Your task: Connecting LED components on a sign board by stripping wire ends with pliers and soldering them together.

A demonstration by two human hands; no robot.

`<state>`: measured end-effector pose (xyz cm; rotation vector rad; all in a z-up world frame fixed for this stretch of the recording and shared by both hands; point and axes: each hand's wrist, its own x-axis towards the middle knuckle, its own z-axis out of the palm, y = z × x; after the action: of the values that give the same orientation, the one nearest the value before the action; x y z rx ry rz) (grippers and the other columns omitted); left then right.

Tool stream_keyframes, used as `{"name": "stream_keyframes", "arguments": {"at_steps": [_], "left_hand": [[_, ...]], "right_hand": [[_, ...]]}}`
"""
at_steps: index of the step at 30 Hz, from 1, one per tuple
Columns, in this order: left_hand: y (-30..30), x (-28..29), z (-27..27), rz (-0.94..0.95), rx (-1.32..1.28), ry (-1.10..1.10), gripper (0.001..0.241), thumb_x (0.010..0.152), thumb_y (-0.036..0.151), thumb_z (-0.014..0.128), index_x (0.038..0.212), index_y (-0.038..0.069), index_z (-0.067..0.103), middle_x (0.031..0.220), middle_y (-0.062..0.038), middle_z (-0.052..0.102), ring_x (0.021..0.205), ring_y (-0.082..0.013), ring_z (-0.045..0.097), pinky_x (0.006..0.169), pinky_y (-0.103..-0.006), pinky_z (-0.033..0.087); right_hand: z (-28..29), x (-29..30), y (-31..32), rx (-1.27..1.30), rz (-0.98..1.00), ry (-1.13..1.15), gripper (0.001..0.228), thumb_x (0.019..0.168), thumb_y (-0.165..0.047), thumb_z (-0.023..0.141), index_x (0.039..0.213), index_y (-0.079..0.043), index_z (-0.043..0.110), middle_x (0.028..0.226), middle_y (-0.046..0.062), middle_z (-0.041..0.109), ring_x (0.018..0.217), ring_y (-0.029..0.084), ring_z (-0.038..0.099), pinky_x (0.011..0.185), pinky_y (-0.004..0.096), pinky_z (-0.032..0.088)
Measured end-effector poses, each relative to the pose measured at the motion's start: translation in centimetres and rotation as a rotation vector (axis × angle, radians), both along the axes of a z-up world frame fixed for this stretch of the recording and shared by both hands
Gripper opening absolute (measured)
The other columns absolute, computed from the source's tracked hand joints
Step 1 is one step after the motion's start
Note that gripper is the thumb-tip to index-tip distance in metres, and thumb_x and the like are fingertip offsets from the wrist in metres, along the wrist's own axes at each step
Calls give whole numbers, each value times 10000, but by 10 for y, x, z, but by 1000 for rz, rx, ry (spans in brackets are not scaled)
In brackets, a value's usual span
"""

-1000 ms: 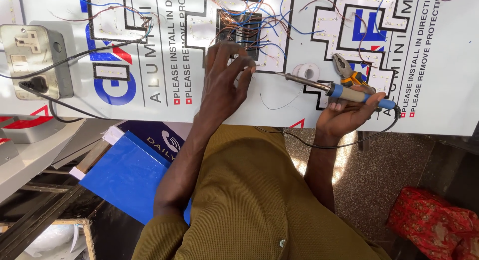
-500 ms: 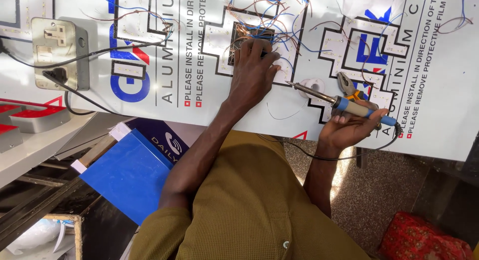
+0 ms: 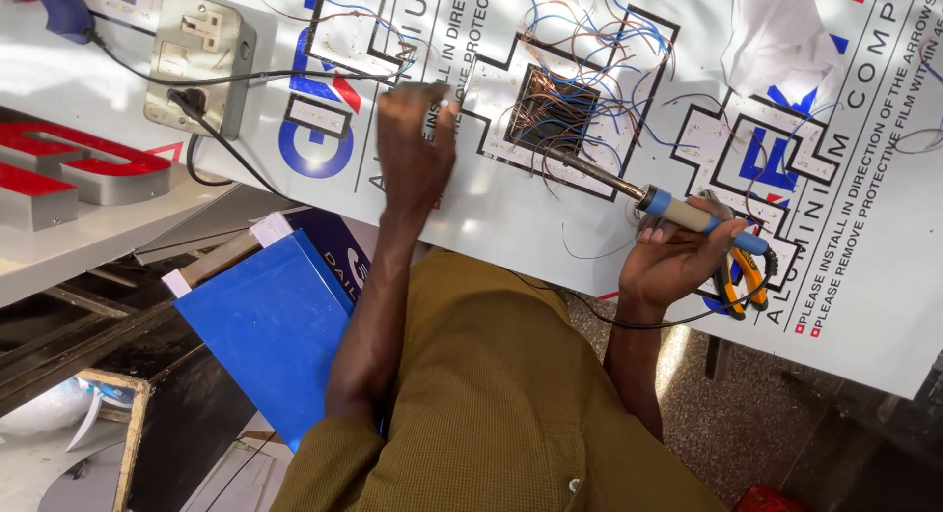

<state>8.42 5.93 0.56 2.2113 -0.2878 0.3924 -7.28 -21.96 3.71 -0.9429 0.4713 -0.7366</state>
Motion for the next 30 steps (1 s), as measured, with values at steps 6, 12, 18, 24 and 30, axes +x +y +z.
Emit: {"name": "stream_keyframes", "arguments": {"at_steps": [6,12,18,24,30], "left_hand": [[49,49,-7,78,41,-127,302,1014,-177,598,1207,23,717,1155,-154,622,1032,-298,566,708,-379,553],[56,94,-29,-31,206,-212,243,995,-115,656,1093,35,821,1155,-100,611,1052,-291,582,834,-440,613],[58,94,-15,-96,187,-214,198,977,-147,730,1047,37,750,1176,-120,590,1081,-303,569,835,-437,630],[41,60,71,-285,-74,-296,192,1106,-176,465,1177,-21,552,1090,-163,594,1031,-316,551,848,-446,517],[33,42,97,-398,-119,-268,102,1218,-50,484,1253,-54,580,1116,-202,579,991,-333,578,838,-447,503]], "right_hand": [[2,9,11,-49,117,-44,522,1151,-559,536,1121,-86,754,607,25,513,540,145,470,544,309,406],[3,12,14,-46,81,-5,527,1121,-579,583,1118,-82,756,595,25,507,520,140,455,529,303,391],[-1,14,11,-45,52,-21,514,1123,-561,603,1116,-74,764,596,28,517,520,143,466,531,306,391],[-1,17,10,-21,9,-1,522,1109,-573,605,1092,-75,763,584,31,498,518,153,457,535,315,383],[1,16,6,-18,5,0,519,1105,-581,604,1074,-87,758,576,27,510,506,150,454,534,323,377]]}}
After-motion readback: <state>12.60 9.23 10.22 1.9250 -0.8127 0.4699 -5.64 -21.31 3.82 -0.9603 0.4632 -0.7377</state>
